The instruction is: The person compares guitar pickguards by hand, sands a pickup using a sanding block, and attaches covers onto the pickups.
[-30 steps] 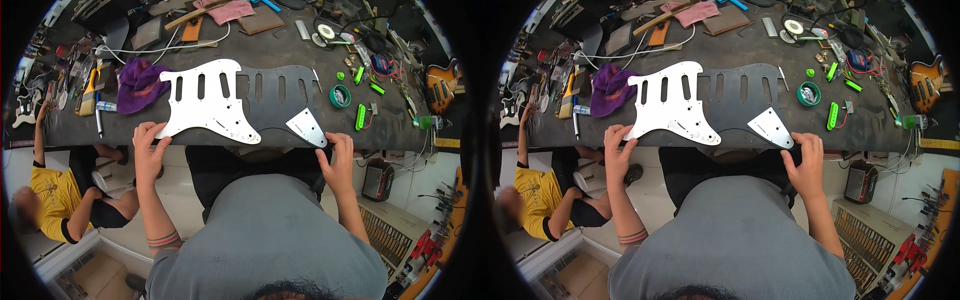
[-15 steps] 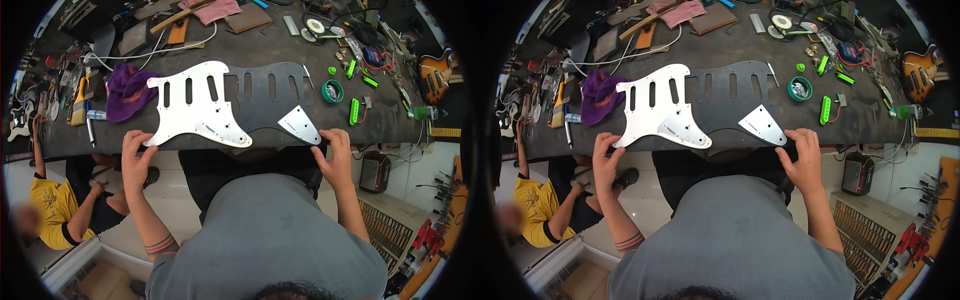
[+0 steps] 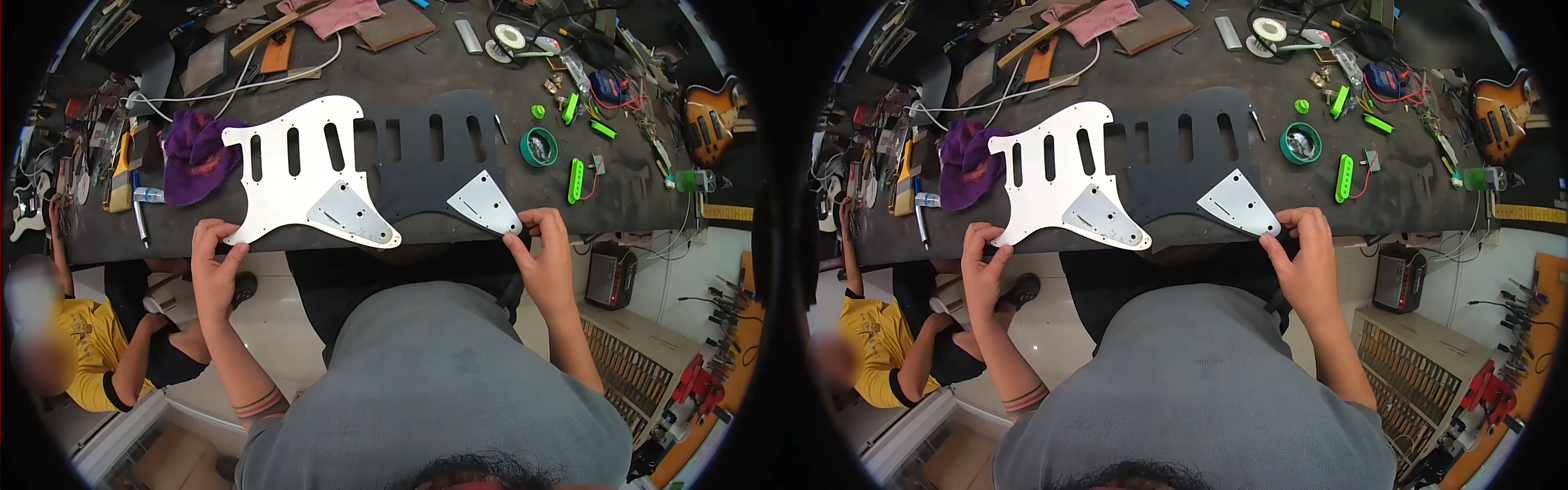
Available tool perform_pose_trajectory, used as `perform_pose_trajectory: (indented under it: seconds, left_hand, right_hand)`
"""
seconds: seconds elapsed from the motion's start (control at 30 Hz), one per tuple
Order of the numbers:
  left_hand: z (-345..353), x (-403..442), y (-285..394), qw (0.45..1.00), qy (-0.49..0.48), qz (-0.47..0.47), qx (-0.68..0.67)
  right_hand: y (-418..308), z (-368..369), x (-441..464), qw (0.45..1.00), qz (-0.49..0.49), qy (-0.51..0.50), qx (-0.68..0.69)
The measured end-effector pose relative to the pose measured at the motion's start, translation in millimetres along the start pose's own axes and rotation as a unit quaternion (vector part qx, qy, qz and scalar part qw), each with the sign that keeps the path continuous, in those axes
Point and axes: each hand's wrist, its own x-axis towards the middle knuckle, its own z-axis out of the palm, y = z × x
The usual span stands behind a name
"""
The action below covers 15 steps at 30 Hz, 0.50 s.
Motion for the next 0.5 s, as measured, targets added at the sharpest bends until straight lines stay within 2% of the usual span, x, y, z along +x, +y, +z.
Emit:
perform_pose_trajectory:
  seconds: [0.07,0.1,0.17,0.2,0.3,0.33,0.4,0.47,0.5]
  left_hand:
    - [-0.2,-0.8,-4.7,0.998,0.011,-0.030,-0.055]
    - [-0.2,-1.9,-6.9,0.996,0.018,-0.044,-0.082]
    - [-1.5,-4.1,-9.0,0.976,0.042,-0.103,-0.189]
    - [-2.1,-5.2,-9.8,0.960,0.055,-0.131,-0.242]
    - [-4.5,-3.9,-18.6,0.921,0.098,-0.101,-0.362]
    - [-4.4,-4.4,-19.5,0.911,0.100,-0.114,-0.383]
    - [-1.3,-5.5,-16.4,0.889,0.099,-0.142,-0.424]
    - [11.2,-4.4,-5.2,0.858,0.148,-0.148,-0.470]
    - [15.2,-5.0,-2.4,0.840,0.170,-0.151,-0.492]
  right_hand:
    - [-1.8,-5.5,1.8,0.987,0.119,-0.043,0.098]
    - [2.1,-6.3,5.4,0.964,0.148,-0.059,0.214]
    - [13.5,-3.3,14.5,0.874,0.199,-0.090,0.434]
    - [15.0,1.0,17.5,0.846,0.196,-0.088,0.488]
    - [2.1,25.2,30.0,0.742,0.183,-0.018,0.645]
    - [0.6,31.8,35.4,0.745,0.163,-0.008,0.646]
    - [-12.3,35.5,47.3,0.707,0.150,0.004,0.691]
    - [-24.8,39.9,58.3,0.661,0.119,-0.009,0.741]
    - [-31.7,46.3,62.1,0.692,0.105,-0.006,0.715]
